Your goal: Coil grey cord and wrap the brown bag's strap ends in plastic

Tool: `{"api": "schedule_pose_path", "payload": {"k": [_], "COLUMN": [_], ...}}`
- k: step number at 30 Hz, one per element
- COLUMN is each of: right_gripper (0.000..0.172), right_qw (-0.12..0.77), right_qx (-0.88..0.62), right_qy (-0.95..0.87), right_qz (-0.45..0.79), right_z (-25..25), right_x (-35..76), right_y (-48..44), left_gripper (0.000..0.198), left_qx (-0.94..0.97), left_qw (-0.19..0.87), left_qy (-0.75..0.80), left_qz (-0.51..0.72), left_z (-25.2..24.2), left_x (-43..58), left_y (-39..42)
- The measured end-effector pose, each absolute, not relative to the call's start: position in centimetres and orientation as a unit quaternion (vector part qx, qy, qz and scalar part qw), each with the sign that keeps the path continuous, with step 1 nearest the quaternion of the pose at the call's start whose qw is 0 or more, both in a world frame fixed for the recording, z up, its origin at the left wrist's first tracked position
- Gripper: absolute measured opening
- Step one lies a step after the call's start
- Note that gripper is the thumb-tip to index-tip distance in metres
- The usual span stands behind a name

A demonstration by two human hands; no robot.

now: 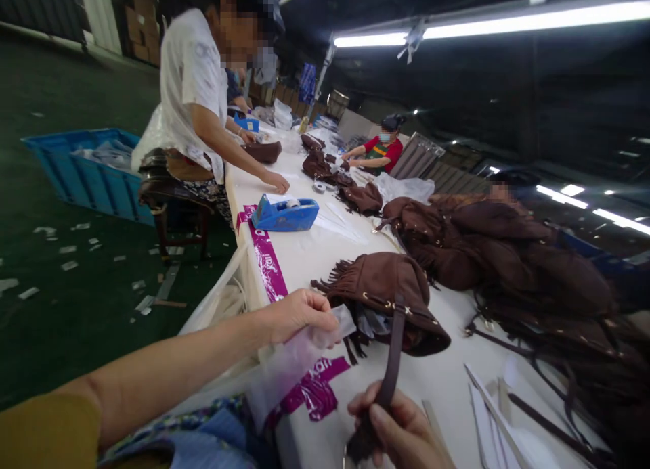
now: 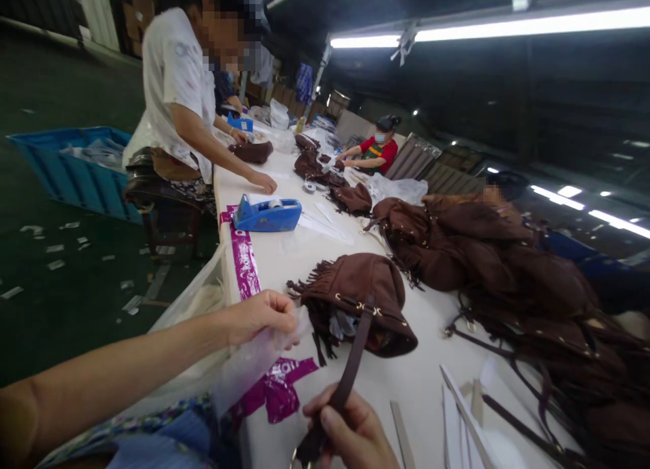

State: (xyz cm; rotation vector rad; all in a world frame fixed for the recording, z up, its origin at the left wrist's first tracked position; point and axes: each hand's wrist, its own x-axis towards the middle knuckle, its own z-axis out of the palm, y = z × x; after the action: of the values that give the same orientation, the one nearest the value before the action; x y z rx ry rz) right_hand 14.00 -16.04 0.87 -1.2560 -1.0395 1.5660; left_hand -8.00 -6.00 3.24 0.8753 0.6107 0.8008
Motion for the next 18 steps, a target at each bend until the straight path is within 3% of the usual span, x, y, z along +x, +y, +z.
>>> {"api": "schedule_pose_path", "payload": {"k": [8, 13, 18], "right_gripper": [0.031, 0.033, 0.032], "right_qw": [0.506, 0.522, 0.558], "right_qx": [-0.520, -0.553, -0.519], "right_qy": [-0.407, -0.474, -0.380], "right_qz": [0.555, 0.444, 0.524], "right_z": [2.7, 2.3, 2.2], "right_x": [11.0, 9.1, 8.8], "right_y": [-15.8, -15.6, -15.9], "left_gripper": [0.024, 0.019, 0.015], "left_qx": [0.534, 0.602, 0.723], "left_qw": [0.789, 0.699, 0.571], "left_qy": [0.233, 0.278, 0.244], "left_qz": [0.196, 0.267, 0.304], "left_z": [3.3, 1.7, 1.1], "left_x": [-10.7, -8.2, -8.3], "left_y": [-10.5, -13.8, -14.2]}}
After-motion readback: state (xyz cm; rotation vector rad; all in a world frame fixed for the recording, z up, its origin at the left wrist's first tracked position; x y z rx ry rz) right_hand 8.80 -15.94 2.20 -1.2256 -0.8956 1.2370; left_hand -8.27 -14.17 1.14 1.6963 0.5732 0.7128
